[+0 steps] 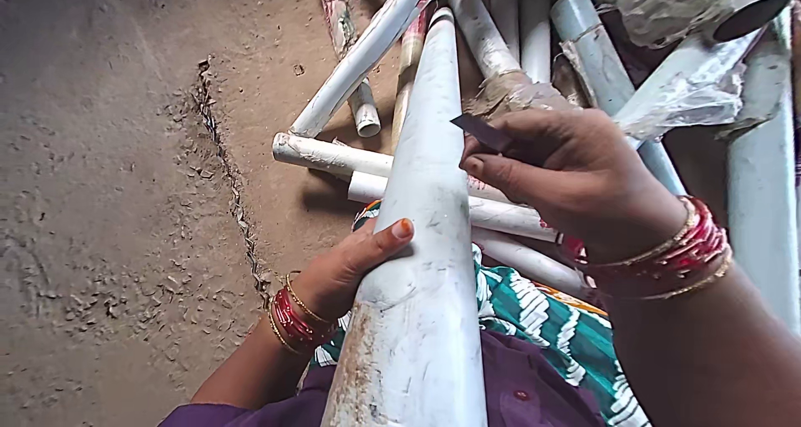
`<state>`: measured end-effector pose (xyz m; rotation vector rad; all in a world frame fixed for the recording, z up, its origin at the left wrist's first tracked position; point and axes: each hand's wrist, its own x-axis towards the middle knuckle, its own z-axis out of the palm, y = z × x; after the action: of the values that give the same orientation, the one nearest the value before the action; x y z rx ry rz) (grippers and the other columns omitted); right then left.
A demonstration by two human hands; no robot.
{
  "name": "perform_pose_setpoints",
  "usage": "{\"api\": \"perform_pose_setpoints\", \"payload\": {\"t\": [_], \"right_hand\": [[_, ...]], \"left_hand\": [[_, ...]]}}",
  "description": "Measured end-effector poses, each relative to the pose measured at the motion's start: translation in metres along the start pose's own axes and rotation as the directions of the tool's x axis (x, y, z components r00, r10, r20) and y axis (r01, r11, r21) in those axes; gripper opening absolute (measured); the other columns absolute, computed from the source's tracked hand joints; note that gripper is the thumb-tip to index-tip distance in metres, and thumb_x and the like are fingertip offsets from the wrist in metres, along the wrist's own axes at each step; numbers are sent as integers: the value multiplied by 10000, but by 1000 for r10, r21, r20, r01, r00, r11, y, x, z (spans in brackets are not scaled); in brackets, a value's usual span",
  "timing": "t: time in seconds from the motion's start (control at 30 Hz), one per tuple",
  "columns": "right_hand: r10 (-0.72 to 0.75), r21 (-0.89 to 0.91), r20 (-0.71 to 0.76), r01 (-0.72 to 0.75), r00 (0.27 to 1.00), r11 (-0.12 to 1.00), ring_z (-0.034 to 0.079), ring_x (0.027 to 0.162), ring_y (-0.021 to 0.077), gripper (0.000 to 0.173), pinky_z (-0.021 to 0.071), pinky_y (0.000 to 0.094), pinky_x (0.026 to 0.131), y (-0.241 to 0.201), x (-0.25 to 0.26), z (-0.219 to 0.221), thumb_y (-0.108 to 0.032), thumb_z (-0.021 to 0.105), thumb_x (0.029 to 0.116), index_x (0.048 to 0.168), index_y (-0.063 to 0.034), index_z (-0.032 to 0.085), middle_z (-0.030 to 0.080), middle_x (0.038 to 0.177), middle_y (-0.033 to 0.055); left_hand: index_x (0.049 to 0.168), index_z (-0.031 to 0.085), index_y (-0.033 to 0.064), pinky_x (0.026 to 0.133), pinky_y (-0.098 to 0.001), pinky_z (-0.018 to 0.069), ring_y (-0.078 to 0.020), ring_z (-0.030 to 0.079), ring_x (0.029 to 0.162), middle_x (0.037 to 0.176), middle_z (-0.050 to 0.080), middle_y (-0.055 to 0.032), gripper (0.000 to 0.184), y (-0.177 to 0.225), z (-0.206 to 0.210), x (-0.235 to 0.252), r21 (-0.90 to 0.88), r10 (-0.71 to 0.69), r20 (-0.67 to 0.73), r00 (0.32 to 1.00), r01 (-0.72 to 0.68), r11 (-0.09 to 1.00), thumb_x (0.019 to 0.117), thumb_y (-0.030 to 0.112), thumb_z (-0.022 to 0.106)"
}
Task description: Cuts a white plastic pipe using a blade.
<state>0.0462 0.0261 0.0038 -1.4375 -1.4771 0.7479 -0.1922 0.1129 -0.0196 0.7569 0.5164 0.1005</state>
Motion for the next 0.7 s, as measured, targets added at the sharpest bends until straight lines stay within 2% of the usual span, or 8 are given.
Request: {"api": "perform_pose_setpoints", "payload": {"t": [0.1, 0.3, 0.4, 0.47, 0.5, 0.53, 0.6, 0.7], "right_hand": [[0, -50, 65, 4, 998, 999, 567, 651, -115, 75, 486, 54, 596, -3, 2, -7, -99, 633, 954, 967, -73, 702, 655, 783, -110], [-43, -374, 154, 99, 987, 922, 466, 600, -65, 144, 368, 106, 541, -9, 10, 7, -142, 596, 948, 836, -96, 674, 572, 705, -63], [-11, -601, 134, 91, 991, 794, 565, 673, 140, 169, 454, 302, 602, -4, 10, 7, -139, 534, 948, 864, -43, 647, 591, 753, 59], [60, -633, 21, -33, 998, 774, 619, 723, 258, 186, 496, 425, 661, 11, 5, 1, -101, 536, 969, 899, 29, 649, 627, 796, 157], [76, -594, -58, -96, 995, 799, 583, 698, 202, 185, 468, 375, 652, 17, 1, -3, -108, 548, 981, 900, 18, 656, 613, 780, 125], [87, -505, -124, -139, 988, 852, 502, 640, 70, 164, 410, 246, 602, 21, -4, -6, -131, 567, 983, 900, -30, 665, 572, 743, 25], [95, -175, -118, -115, 988, 978, 473, 582, -109, 97, 399, 65, 533, 20, -16, -7, -100, 607, 953, 948, -73, 700, 598, 736, -111], [-43, 87, -21, 44, 999, 995, 613, 782, -66, 148, 531, 85, 703, 19, -24, 1, -11, 651, 910, 1035, 10, 727, 693, 951, -34]], "left_hand": [[1121, 663, 184, 767, -221, 626, -54, 749, 818, 892, 771, 21, 420, 1, 0, 0, 4, -7, 2, 1000, 7, 1000, 890, 524, 748], [1141, 651, 180, 770, -220, 626, -51, 748, 823, 897, 770, 21, 401, -1, 0, 0, -8, -6, 3, 1000, 6, 1000, 911, 497, 738], [1140, 645, 181, 764, -217, 625, -47, 746, 815, 887, 767, 24, 402, 0, 0, 0, 9, -13, -17, 1000, 13, 1000, 908, 495, 743], [1119, 659, 188, 761, -213, 624, -45, 746, 809, 881, 768, 26, 377, 0, -1, -1, 2, -18, -9, 1000, 18, 1000, 906, 485, 748], [1112, 659, 189, 760, -212, 624, -45, 746, 806, 878, 767, 25, 368, 0, -1, -1, -6, -21, -10, 1000, 21, 1000, 903, 477, 754], [1106, 665, 190, 760, -214, 624, -48, 746, 804, 877, 767, 22, 371, 0, -2, 0, -19, -20, -9, 1000, 20, 1000, 893, 477, 765], [1120, 666, 197, 765, -218, 626, -50, 748, 812, 888, 771, 23, 394, -2, -3, -1, -44, -21, -1, 1000, 21, 999, 884, 497, 767], [1125, 660, 208, 766, -225, 627, -47, 749, 821, 897, 772, 36, 434, -3, -4, -1, -40, -18, 9, 1000, 19, 999, 870, 546, 759]]}}
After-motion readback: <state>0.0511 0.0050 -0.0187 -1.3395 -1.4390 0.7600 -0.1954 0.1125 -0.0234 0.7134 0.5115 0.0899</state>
